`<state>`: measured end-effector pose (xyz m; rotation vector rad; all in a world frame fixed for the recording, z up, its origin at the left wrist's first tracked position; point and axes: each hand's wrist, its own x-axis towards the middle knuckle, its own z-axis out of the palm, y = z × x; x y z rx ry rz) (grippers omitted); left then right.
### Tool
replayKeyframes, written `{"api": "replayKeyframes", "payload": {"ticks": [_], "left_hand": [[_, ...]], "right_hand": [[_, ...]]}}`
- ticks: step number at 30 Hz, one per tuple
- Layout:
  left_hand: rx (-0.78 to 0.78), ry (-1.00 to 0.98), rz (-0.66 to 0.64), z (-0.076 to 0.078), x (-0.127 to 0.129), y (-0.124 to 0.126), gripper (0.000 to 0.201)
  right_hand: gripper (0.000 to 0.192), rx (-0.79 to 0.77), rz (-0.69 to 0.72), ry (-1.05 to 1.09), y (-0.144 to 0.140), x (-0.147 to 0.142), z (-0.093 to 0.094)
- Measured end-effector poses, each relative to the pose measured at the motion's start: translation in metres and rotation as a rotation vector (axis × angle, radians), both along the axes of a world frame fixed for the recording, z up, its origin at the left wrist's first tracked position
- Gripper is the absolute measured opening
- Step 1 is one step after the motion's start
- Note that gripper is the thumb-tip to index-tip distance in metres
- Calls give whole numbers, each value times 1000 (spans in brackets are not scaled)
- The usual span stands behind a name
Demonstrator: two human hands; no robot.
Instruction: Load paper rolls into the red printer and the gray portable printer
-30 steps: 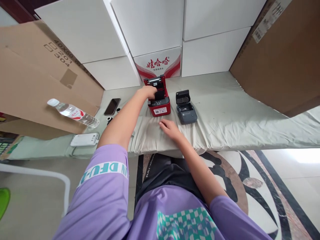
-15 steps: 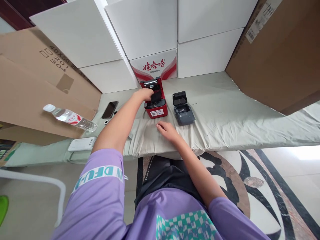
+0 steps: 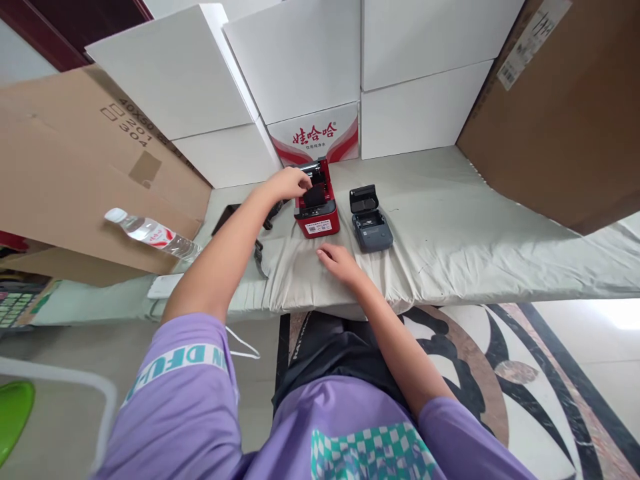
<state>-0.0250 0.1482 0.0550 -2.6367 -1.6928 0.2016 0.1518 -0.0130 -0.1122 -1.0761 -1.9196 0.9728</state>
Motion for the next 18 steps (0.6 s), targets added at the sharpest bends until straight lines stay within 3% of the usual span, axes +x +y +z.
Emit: {"api": "replayKeyframes", "payload": {"ticks": [3,5,12,15,18], "left_hand": [[-16,-90,3,11,-19,-5,38],[-14,-91,15,9,-22,-3,37],[-95,97,32,-24,13,22,45],[-146,149,68,-32,23,29,49],[-100,183,85,-36,24,31,47]], "right_hand": [[26,19,7,-25,0,-1,0],[25,27,6,-32,0,-2,0],[24,-6,-10,-13,2,-1,-3],[23,-11,-7,-17,2,-1,-4],[23,-6,-4,-31,2,-1,-4]]}}
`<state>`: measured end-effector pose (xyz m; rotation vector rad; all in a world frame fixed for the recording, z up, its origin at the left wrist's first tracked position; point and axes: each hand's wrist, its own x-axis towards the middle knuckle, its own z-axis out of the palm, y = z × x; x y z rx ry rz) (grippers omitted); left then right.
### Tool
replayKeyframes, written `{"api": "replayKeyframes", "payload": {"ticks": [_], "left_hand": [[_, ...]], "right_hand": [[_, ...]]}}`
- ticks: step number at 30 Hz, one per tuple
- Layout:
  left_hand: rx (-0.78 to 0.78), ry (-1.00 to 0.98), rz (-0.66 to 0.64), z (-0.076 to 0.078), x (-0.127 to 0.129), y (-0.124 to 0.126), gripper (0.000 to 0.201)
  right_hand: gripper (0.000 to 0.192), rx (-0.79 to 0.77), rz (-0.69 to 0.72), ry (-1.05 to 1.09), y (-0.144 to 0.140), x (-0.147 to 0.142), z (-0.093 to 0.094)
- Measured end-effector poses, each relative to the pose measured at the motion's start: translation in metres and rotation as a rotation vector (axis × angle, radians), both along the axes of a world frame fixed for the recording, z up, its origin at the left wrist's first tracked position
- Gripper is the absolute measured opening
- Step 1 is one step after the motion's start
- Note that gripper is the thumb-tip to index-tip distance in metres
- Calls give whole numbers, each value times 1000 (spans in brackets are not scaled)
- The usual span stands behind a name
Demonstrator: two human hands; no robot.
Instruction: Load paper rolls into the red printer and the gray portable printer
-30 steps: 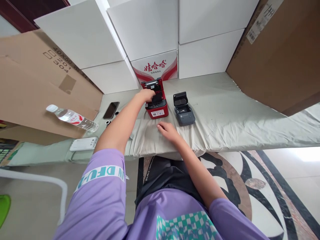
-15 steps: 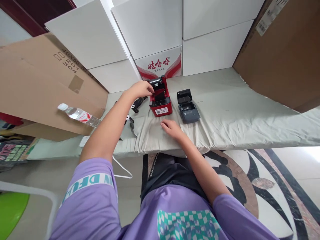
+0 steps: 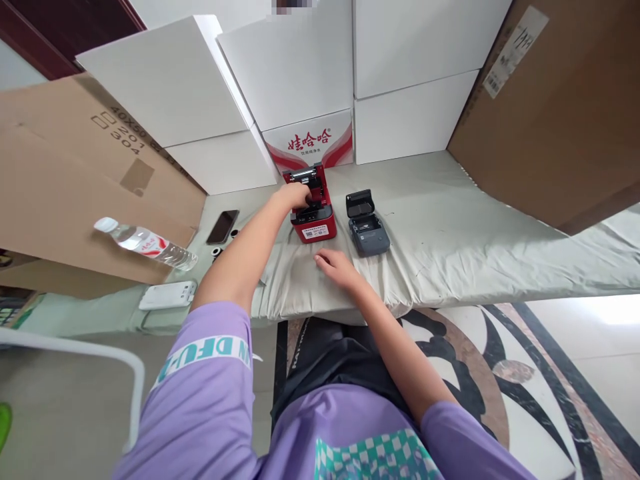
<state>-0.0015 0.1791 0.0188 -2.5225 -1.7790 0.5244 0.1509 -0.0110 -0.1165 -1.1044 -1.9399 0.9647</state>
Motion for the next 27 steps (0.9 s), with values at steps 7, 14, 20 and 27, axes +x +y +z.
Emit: {"api": "replayKeyframes", "payload": {"ticks": [7,14,20,27], "left_hand": [[91,37,-23,-2,-3,-10,45],[20,58,-27,4,-1,-14,56],[-93,45,61,4,9,-7,50],[-72,-15,-7,12,3,-12,53]], "right_hand": [[23,8,8,-13,0,0,1],[23,-7,3,-23,-3,0,6],[23,-1,-2,-18,-3,0,6],[25,5,2,-12,-3,0,4]]}}
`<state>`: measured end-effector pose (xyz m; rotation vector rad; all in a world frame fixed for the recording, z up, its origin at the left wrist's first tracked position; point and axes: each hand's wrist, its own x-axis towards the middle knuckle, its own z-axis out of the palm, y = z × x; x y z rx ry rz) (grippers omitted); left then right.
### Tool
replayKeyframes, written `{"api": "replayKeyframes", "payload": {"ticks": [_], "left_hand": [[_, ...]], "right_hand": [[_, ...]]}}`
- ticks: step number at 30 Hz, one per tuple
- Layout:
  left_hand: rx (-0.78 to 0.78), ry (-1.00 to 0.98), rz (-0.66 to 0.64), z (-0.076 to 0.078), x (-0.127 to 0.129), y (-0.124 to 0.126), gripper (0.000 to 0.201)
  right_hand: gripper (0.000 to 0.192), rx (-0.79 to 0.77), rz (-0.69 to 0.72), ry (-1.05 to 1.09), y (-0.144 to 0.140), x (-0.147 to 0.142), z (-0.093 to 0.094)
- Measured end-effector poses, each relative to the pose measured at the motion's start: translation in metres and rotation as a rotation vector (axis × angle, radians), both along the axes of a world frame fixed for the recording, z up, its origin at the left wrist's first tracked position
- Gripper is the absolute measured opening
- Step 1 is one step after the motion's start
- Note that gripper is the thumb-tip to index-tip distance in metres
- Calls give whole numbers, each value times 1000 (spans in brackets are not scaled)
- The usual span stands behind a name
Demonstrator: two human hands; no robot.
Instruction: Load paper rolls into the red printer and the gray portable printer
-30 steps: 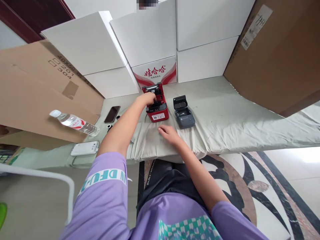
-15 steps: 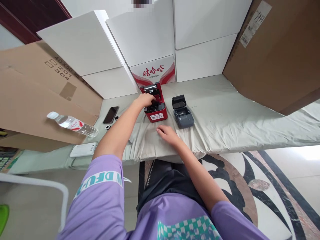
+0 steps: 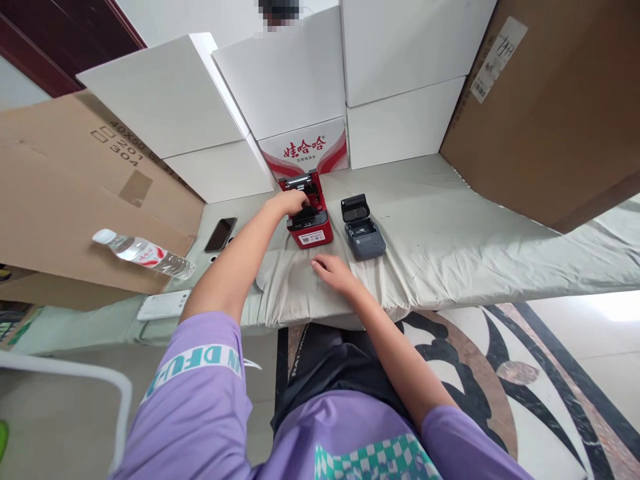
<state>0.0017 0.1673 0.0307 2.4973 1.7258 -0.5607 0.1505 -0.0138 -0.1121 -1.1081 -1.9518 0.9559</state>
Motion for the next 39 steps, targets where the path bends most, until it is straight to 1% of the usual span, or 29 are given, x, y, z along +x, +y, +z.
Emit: {"api": "replayKeyframes", "payload": {"ticks": [3,6,11,15,18,22,25,29,31,33,36,39], "left_hand": [[18,5,-19,5,-6,-4,54],[23,10,-19,5,-8,-5,56],[-1,77,28,-2,2,-4,56],[31,99,32,-7,11,-5,54],[70,89,36,-7,12,-6,56],[111,69,41,-1,9,-9,56],[160,12,23,12,3,-17,52],[239,-203,28,45,-16,-40,49],[284,-359,76,63,-32,-58,46],[327,-539,140,77,-51,-77,41],[338,-876,251,87,-77,-108,36],[255,-1207,372,87,-95,-132,36]], "right_hand": [[25,1,10,4,0,0,1],[25,2,13,14,-1,0,2],[24,-2,12,24,0,0,1],[22,-3,4,8,1,0,-2],[23,2,-1,10,2,0,-2],[23,0,7,15,0,0,0],[25,1,9,15,0,0,2],[25,-7,13,18,0,0,2],[24,-9,13,19,0,0,1],[25,1,13,21,0,1,0],[25,5,17,24,1,1,-3],[23,5,15,14,3,0,-6]]}}
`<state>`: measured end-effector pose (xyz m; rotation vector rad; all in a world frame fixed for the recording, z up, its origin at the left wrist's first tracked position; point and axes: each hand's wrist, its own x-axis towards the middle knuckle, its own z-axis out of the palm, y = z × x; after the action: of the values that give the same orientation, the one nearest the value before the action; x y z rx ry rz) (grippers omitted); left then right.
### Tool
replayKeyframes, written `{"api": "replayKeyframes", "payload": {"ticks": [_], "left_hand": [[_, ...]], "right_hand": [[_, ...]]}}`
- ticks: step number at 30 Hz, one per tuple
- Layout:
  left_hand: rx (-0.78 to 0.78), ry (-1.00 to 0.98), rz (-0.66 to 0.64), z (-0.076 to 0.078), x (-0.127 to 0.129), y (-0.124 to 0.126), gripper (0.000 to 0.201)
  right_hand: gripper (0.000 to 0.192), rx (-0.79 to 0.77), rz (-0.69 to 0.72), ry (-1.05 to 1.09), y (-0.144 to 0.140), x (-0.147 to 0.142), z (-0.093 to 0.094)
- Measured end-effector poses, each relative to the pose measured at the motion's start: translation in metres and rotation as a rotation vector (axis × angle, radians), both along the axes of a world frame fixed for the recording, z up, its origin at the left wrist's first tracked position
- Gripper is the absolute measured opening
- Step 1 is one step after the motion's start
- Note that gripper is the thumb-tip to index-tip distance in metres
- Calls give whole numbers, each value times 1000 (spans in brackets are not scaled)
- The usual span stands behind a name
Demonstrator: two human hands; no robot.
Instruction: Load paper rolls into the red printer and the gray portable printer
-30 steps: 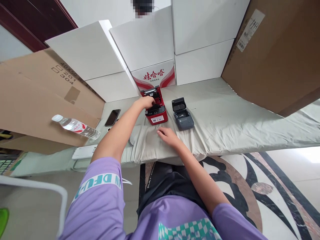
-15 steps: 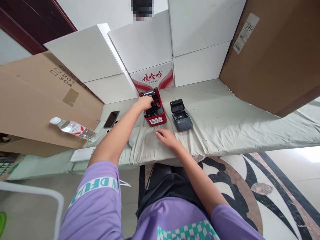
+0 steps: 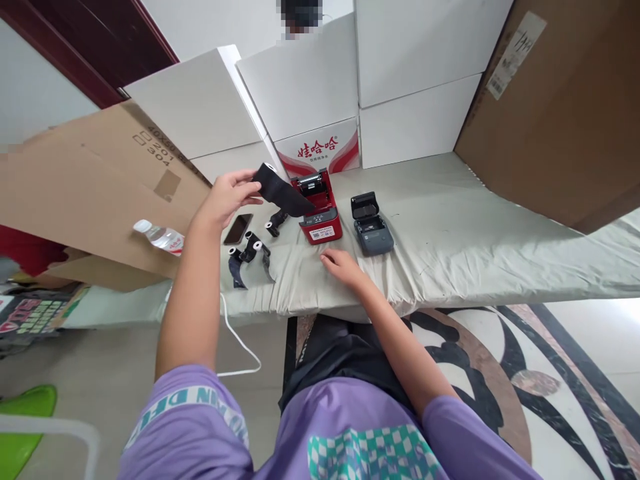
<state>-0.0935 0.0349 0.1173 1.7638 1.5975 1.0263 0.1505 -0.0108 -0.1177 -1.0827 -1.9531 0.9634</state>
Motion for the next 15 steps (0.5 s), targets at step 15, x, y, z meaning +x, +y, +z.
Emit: {"api": "replayKeyframes", "payload": {"ticks": [15], "left_hand": [[-315,213,182,-89,-18,31,33]], "right_hand": [[25,-4,-7,9,0,1,3]]}}
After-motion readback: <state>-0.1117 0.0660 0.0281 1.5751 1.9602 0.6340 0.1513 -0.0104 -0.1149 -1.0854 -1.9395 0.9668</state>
